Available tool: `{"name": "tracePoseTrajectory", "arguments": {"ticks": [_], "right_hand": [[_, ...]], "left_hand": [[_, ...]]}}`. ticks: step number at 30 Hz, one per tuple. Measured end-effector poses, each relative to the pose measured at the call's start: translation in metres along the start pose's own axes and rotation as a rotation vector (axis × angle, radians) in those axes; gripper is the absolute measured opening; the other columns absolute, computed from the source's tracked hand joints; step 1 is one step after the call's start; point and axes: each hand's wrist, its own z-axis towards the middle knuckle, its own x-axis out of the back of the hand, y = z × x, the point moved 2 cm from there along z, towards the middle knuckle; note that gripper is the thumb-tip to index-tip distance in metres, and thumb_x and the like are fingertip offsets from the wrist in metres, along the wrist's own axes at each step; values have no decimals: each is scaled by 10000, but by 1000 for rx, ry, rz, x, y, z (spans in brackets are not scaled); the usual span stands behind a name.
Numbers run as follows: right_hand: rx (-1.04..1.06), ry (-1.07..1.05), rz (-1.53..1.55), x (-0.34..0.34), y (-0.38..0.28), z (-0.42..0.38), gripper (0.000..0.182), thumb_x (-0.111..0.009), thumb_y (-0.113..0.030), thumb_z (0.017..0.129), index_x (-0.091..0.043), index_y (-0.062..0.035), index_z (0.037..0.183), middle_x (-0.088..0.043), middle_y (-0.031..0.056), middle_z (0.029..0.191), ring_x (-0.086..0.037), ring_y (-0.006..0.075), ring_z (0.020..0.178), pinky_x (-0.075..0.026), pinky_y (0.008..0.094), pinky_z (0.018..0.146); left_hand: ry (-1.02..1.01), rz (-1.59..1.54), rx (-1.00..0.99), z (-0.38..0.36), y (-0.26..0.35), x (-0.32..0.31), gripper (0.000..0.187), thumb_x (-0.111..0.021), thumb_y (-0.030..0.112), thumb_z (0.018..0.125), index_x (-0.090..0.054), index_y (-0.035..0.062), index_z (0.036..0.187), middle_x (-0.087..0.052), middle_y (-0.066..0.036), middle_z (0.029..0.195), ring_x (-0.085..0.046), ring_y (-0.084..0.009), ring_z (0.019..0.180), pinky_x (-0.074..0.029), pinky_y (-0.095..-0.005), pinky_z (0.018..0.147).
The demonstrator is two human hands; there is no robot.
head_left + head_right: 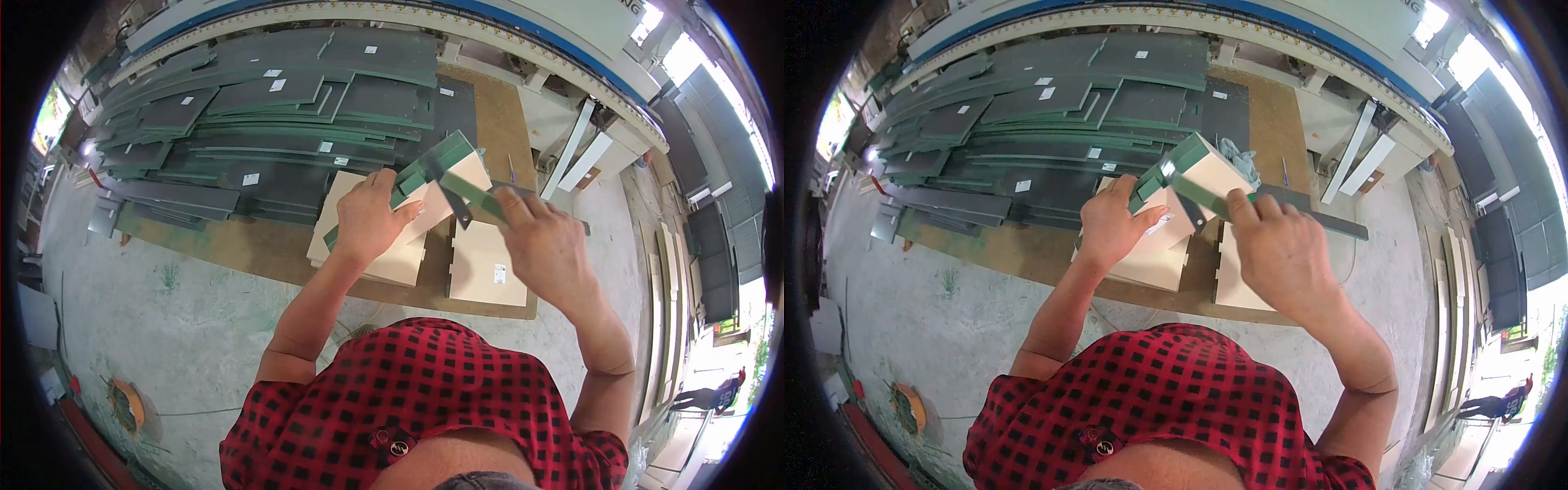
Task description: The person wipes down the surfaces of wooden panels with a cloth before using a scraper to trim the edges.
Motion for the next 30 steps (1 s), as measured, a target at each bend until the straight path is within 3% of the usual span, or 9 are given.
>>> {"name": "tracePoseTrajectory", "arguments": {"ticks": [2,9,11,13,15,23,26,28,30], "right_hand": [[18,-50,1,-10,0,0,307,-561,-70,785,-523,-37,1087,-579,108,784,-616,295,688,-495,406,604],[-139,187,177,-12,41,-3,310,-579,-92,818,-532,-27,1117,-591,150,825,-600,317,676,-478,384,594],[-381,168,677,-29,62,-10,280,-591,-104,851,-555,-10,1113,-591,150,850,-565,277,639,-457,350,599],[-384,168,853,-39,61,-17,256,-599,-102,864,-570,7,1094,-575,131,804,-535,221,637,-443,321,623],[-381,13,1139,-53,44,-21,303,-591,-96,888,-543,41,1154,-582,27,845,-527,109,741,-458,255,679],[-291,-9,1034,-100,32,-32,289,-603,-107,877,-562,28,1130,-586,62,809,-527,91,682,-455,280,621],[-404,-117,1135,-126,47,-35,288,-602,-110,877,-567,27,1128,-592,58,774,-537,98,658,-464,276,629],[-509,-73,1299,-156,60,-38,301,-589,-166,869,-573,35,1093,-639,124,778,-605,178,618,-477,314,600],[-620,-53,1546,-177,70,-42,265,-576,-163,889,-583,24,1077,-631,101,779,-603,151,642,-486,286,615]], "left_hand": [[-71,-13,33,0,3,3,439,-738,375,711,-536,41,912,-609,-107,859,-619,-290,820,-488,-404,673],[27,-91,-17,-5,-14,0,447,-767,385,674,-556,51,882,-622,-103,785,-623,-304,728,-483,-392,614],[59,-106,3,-8,-21,4,442,-786,371,656,-568,63,887,-633,-102,766,-628,-301,696,-486,-385,597],[38,-141,5,-13,-27,10,429,-797,348,651,-576,69,891,-635,-99,772,-626,-296,695,-489,-377,602],[9,-171,5,-17,-31,14,417,-807,324,646,-584,74,895,-636,-97,777,-625,-291,694,-493,-370,607],[-76,-393,140,-41,-51,18,402,-808,157,686,-577,28,989,-651,-76,844,-614,-140,749,-492,-294,666],[-29,-562,94,-48,-60,21,367,-788,136,712,-578,14,987,-641,-66,898,-594,-123,815,-487,-286,670],[16,-581,131,-54,-70,20,367,-783,121,716,-579,11,1001,-636,-59,920,-589,-121,835,-490,-278,680],[60,-598,167,-60,-80,21,368,-778,106,720,-579,9,1014,-630,-52,942,-583,-119,855,-493,-270,691]]}}
